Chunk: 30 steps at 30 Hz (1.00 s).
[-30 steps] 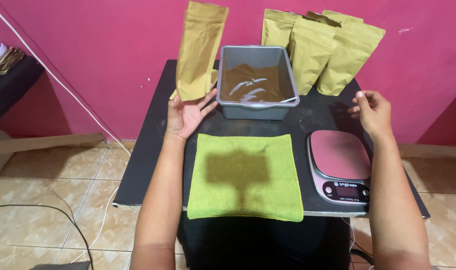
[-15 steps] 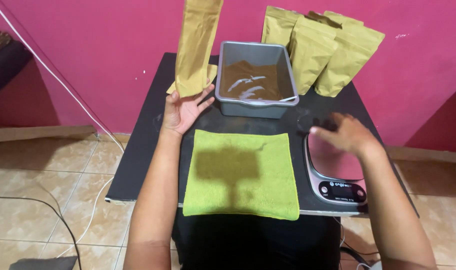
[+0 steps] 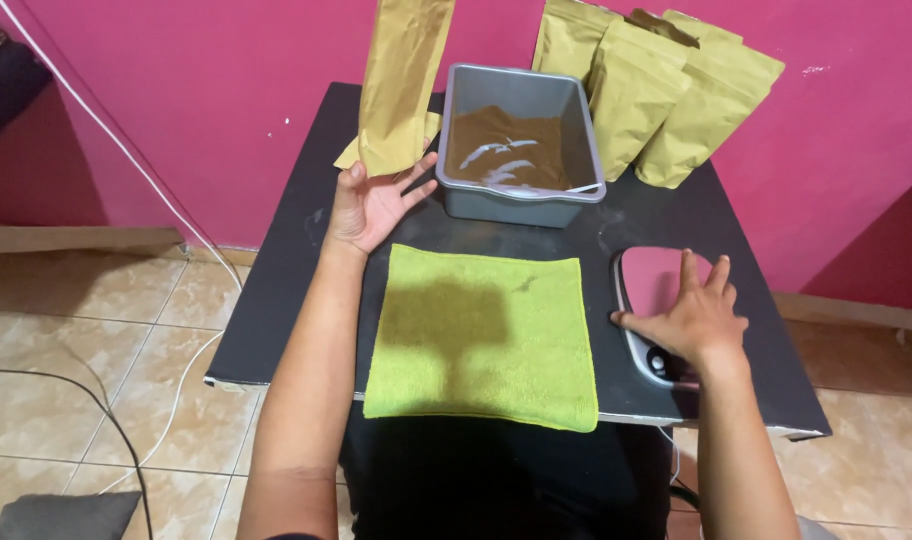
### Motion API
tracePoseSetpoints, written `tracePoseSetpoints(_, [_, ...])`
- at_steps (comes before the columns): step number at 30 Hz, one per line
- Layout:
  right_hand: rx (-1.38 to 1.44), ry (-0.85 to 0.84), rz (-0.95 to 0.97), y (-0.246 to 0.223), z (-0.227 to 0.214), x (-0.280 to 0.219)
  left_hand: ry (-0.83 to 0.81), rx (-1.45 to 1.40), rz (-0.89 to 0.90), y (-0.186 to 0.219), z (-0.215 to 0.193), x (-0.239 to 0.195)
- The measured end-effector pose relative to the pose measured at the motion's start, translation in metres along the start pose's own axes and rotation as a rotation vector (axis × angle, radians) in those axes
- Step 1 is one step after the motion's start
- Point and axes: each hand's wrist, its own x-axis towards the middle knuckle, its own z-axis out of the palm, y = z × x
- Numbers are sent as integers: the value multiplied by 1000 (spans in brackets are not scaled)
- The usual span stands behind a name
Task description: Filling paper bags with coffee grounds using a spoon, weighing them on a digital scale, and folding the tops.
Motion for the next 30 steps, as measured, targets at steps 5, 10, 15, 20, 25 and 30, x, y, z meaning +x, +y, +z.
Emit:
tracePoseSetpoints(5, [67, 50, -25, 15, 1, 38, -25, -11, -51, -12, -6, 2])
tracePoseSetpoints(10, [83, 129, -139, -16, -26, 15, -74, -43, -122, -41, 13, 0])
tracePoseSetpoints(15, [588, 445, -1095, -66, 3, 29, -154, -44, -255, -88, 43, -12])
tracePoseSetpoints(20, [493, 884, -1302, -102, 40, 40, -166, -3, -280, -120, 37, -14])
tracePoseSetpoints(25, [536, 1116, -1357, -110, 55, 24, -247, 127, -254, -104, 62, -23])
tracePoseSetpoints(30, [630, 1106, -1474, -109, 76, 36, -313, 88, -173, -109, 47, -18])
